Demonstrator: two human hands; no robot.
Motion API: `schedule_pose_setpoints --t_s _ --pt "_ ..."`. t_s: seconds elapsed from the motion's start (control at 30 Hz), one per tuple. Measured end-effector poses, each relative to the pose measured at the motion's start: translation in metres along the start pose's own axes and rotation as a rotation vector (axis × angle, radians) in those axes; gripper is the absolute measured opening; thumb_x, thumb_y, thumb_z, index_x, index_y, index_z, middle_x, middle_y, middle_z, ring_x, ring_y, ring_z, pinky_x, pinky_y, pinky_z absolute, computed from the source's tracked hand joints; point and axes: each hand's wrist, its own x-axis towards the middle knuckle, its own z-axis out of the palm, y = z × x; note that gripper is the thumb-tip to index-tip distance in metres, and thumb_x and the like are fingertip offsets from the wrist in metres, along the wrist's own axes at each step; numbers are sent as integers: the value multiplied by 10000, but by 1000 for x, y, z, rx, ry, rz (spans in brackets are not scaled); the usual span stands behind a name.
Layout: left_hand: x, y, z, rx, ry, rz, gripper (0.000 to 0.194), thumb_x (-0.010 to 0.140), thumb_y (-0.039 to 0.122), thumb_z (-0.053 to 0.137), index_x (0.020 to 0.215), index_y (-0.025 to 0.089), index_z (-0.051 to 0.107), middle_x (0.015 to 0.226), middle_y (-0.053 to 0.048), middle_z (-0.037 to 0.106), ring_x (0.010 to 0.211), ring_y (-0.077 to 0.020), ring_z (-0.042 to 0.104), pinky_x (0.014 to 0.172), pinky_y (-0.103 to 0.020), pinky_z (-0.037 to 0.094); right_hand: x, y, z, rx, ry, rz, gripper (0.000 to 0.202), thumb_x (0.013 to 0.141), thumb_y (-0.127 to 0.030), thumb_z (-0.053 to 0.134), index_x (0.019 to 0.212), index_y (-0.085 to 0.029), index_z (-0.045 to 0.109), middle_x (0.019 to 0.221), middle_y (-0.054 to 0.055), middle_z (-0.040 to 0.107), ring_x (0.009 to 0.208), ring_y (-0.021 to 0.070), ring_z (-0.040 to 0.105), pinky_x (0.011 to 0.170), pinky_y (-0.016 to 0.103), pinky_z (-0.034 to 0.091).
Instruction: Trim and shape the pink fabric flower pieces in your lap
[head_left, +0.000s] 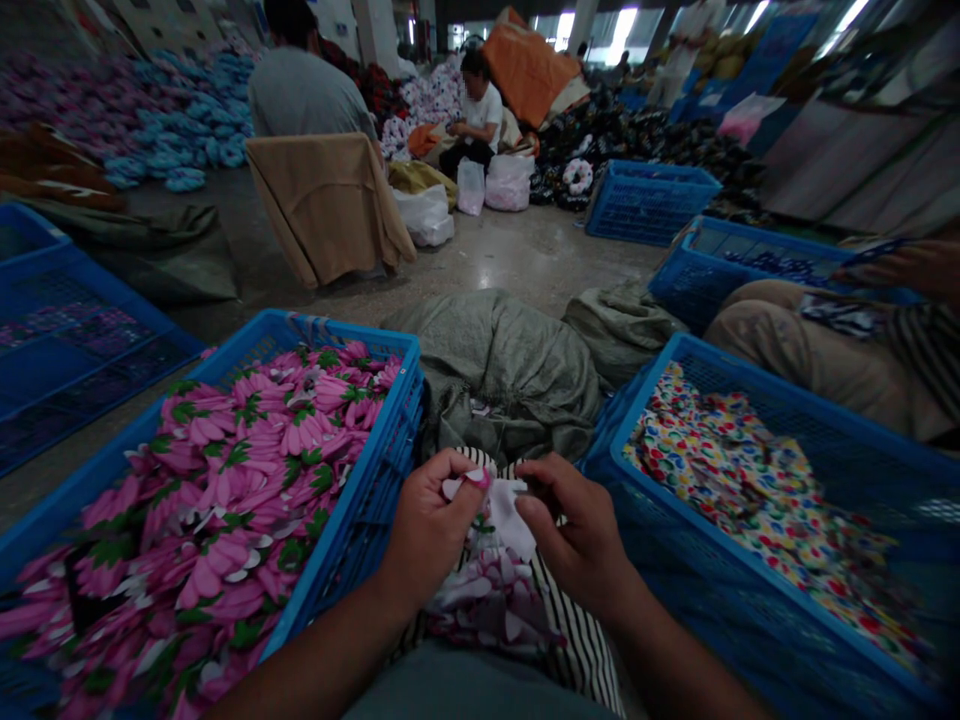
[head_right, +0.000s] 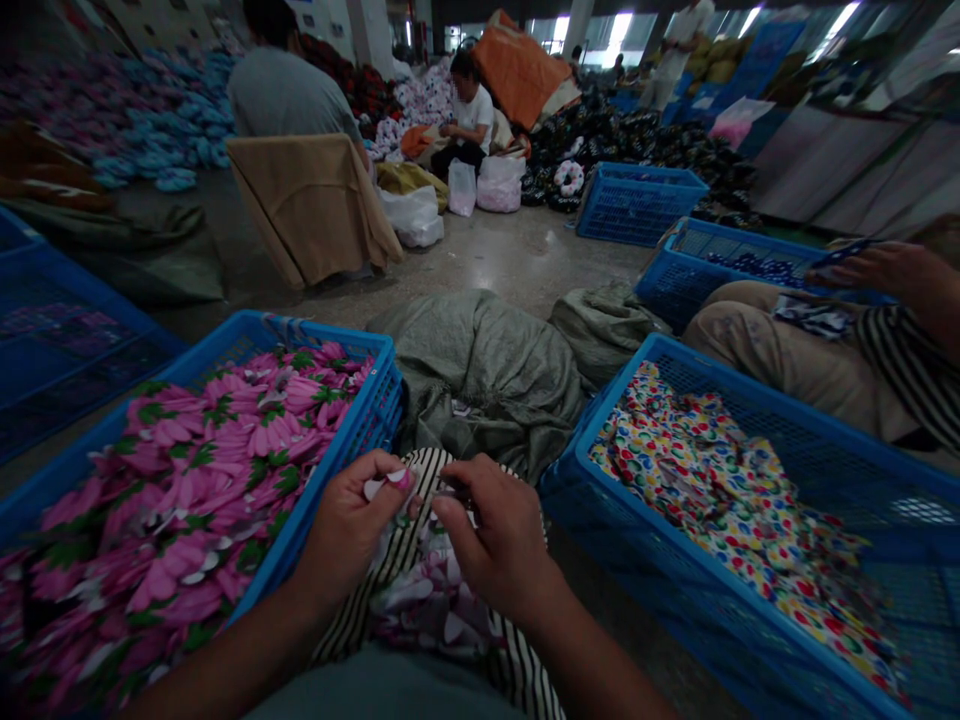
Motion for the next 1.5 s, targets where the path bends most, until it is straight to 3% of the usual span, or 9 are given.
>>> schedule_pose_setpoints --t_s 0.23,1.03,1.23,1.43,1.5 --pt "-5 2 1 95 43 63 173 742 269 554 605 167 525 518 60 420 490 -79 354 472 -181 298 5 -3 2 -241 -13 -123 186 855 -263 488 981 -146 560 714 45 574 626 150 539 554 247 384" --pt "-8 -4 0 464 -65 354 131 744 153 503 616 169 530 560 43 460 518 -95 432 517 -213 322 2 -1 -6 -352 -67 -126 190 882 -297 448 926 -163 574 717 44 609 624 152 543 565 252 339" --pt "-10 0 2 443 -69 299 136 720 149 504 586 173 516 518 55 426 480 -90 399 486 -209 305 1 -4 -9 -379 -111 -117 184 882 -298 447 930 -173 572 710 31 604 640 155 546 582 262 336" --pt "-9 5 2 229 -140 23 154 710 224 509 565 179 483 481 63 389 455 -88 337 441 -199 283 1 -5 -11 -407 -78 -162 169 871 -291 474 919 -166 577 702 31 614 634 151 545 589 260 336" --pt "-9 7 3 182 -122 -6 155 693 232 526 554 178 484 484 62 392 465 -87 331 447 -197 282 1 -6 -12 -411 -78 -170 170 870 -291 475 916 -165 579 707 32 618 631 149 545 585 259 335"
